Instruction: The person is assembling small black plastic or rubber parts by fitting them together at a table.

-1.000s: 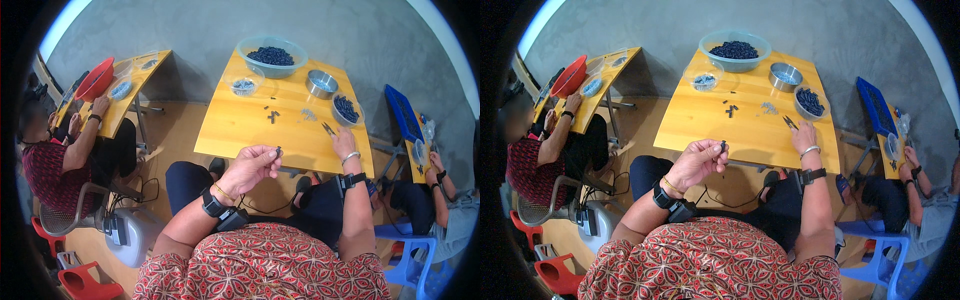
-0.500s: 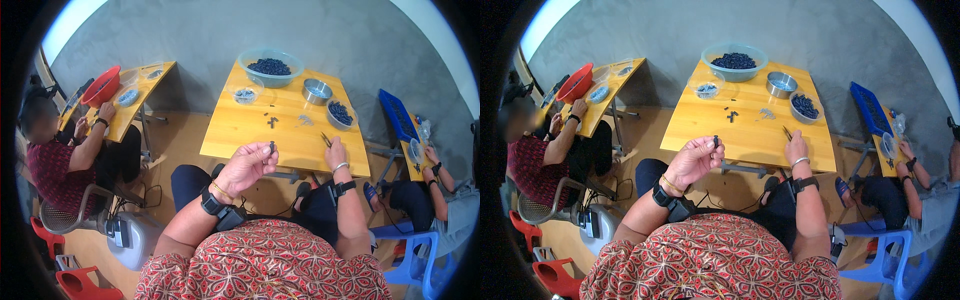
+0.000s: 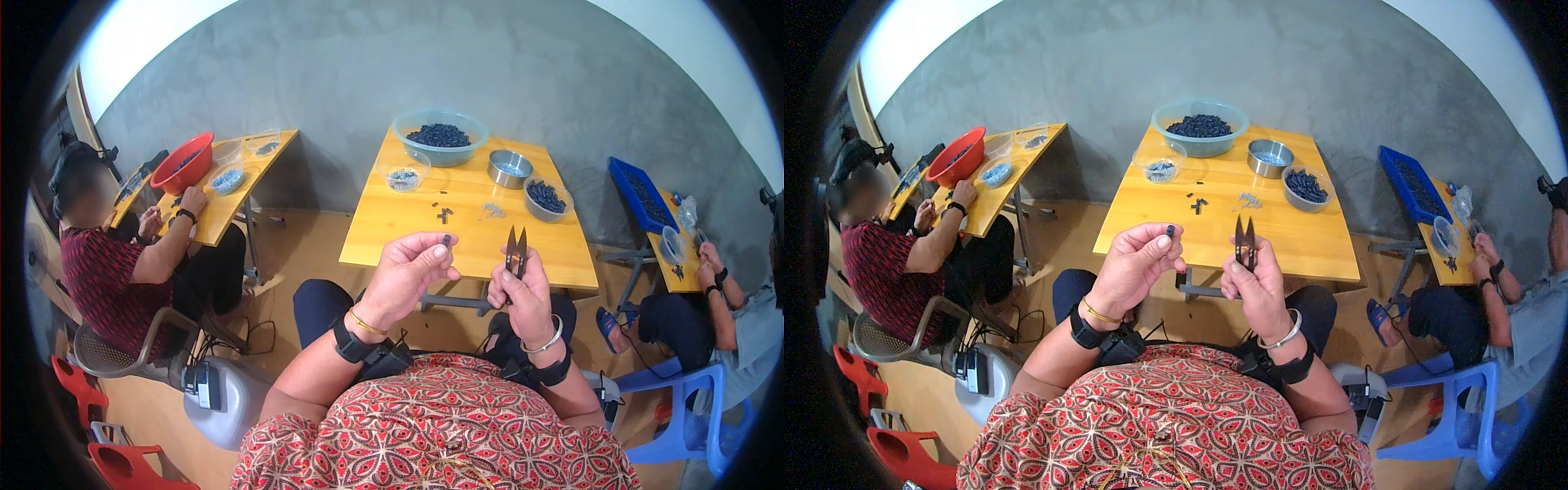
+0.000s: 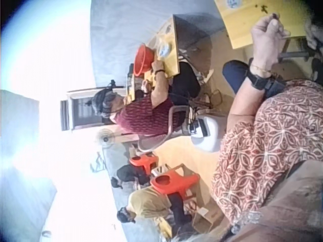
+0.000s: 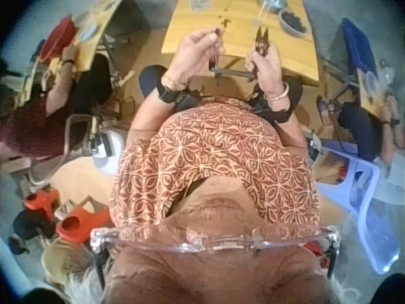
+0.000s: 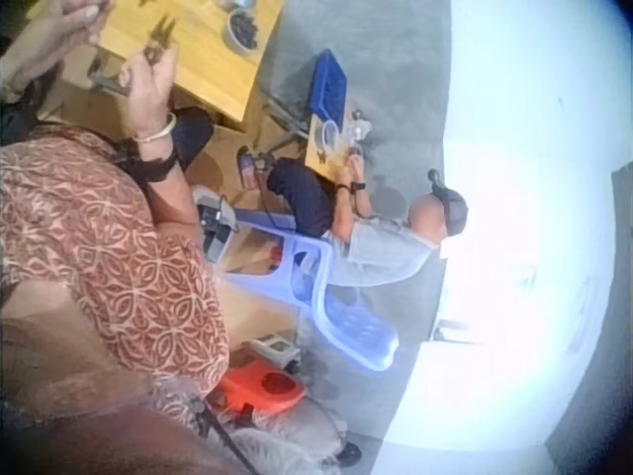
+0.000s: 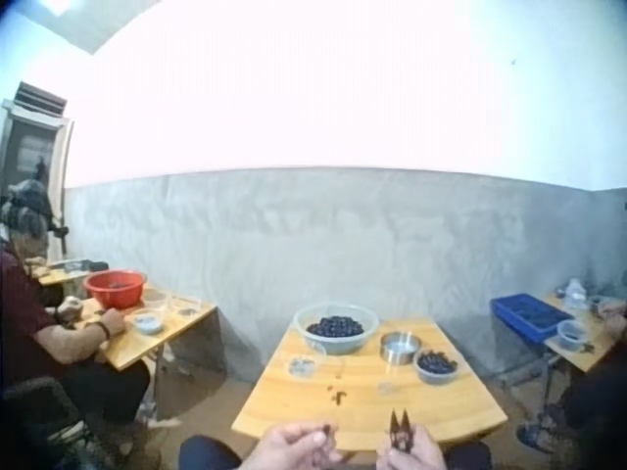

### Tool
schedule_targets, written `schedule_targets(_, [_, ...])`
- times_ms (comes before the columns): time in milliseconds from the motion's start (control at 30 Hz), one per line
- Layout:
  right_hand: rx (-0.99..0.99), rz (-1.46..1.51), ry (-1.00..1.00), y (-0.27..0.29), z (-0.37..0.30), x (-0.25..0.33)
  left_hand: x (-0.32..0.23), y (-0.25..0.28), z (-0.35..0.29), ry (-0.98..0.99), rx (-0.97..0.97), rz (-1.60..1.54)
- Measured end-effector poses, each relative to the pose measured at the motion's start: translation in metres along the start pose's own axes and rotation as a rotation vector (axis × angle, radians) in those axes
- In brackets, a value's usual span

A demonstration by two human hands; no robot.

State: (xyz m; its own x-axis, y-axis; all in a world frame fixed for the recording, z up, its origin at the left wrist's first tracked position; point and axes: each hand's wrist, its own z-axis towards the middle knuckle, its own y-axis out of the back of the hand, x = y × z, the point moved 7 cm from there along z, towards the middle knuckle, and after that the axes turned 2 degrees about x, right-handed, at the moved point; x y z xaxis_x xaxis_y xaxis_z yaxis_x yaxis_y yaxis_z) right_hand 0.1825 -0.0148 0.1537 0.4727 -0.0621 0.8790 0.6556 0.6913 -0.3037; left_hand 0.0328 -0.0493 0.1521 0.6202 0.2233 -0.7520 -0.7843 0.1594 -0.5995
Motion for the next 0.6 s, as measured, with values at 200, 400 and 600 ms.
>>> schedule_targets(200, [-0.018, -0.616, 0.122, -0.029, -0.005, 0.032, -0.006, -0.012, -0.005, -0.03, -0.034, 0.034])
schedule_targets(400, [0.033, -0.882, 0.324, -0.048, 0.0, 0.045, -0.011, -0.014, -0.009, -0.142, -0.053, 0.262])
schedule_targets(600, [0.032, -0.905, 0.354, -0.052, -0.001, 0.048, -0.014, -0.018, -0.012, -0.175, -0.058, 0.336])
